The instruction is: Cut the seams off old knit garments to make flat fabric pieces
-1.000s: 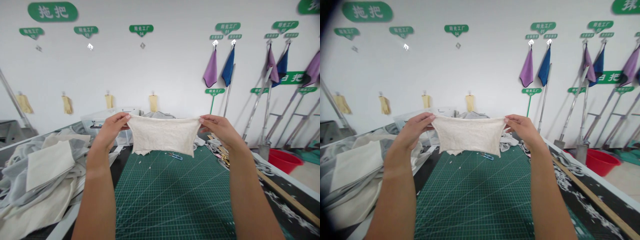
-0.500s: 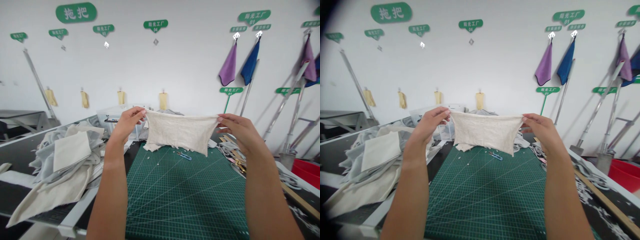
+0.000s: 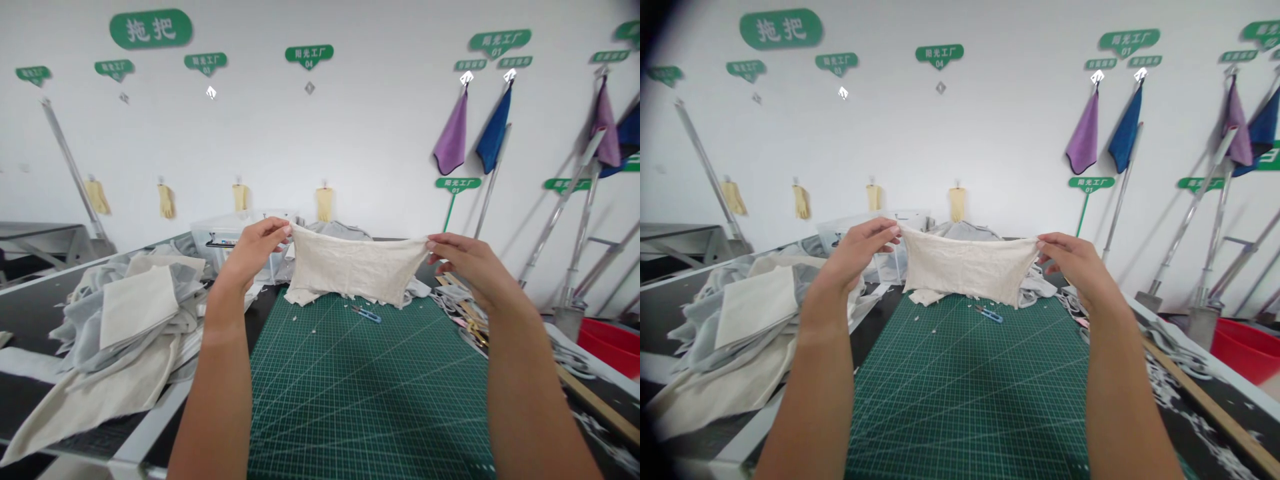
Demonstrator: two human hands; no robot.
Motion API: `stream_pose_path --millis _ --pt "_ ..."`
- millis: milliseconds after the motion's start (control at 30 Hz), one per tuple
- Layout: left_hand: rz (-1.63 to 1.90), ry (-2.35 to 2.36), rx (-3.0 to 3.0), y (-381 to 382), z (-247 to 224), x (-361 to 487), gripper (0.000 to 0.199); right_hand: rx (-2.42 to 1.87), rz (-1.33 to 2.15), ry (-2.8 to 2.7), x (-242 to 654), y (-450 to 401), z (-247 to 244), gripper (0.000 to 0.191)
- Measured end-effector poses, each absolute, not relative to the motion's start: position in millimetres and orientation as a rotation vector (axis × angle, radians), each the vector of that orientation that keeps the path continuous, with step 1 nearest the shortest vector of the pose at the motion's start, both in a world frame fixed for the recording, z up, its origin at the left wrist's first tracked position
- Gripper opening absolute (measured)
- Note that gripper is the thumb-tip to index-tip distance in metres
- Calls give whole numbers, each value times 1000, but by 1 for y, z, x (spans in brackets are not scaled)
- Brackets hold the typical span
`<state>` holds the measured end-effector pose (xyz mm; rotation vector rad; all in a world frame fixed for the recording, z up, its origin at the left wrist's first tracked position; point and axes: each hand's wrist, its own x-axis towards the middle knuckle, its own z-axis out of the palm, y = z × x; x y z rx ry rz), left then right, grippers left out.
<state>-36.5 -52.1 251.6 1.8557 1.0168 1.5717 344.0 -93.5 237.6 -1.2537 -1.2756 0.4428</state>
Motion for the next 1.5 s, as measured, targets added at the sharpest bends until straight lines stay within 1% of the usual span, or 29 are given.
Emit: stream_pose_path --millis 133,267,533,733,933,1100,1333,1500 --pt "1531 1035 1859 -46 248 -33 32 -1276 497 -1351 345 -90 236 29" --pt "1400 1045 1879 -43 244 -23 29 -1260 584 -1432 335 -88 234 33" --pt "1104 866 1922 -53 235 22 28 -1131 842 -1651 280 -97 232 31" --pt "982 775 1971 -58 223 55 22 -1085 982 -1686 253 -91 219 29" --pt "1048 837 2016 -51 214 67 26 -1110 1051 -1518 251 -83 215 26" --pt "1114 959 2202 -51 211 74 28 -1096 1080 -1452 249 -79 213 23" --pt "1141 1195 2272 -49 208 75 21 -1089 1160 -1473 247 -80 211 22" --pt "1165 1202 2236 -43 207 67 20 -1072 1189 -1511 242 -85 214 24"
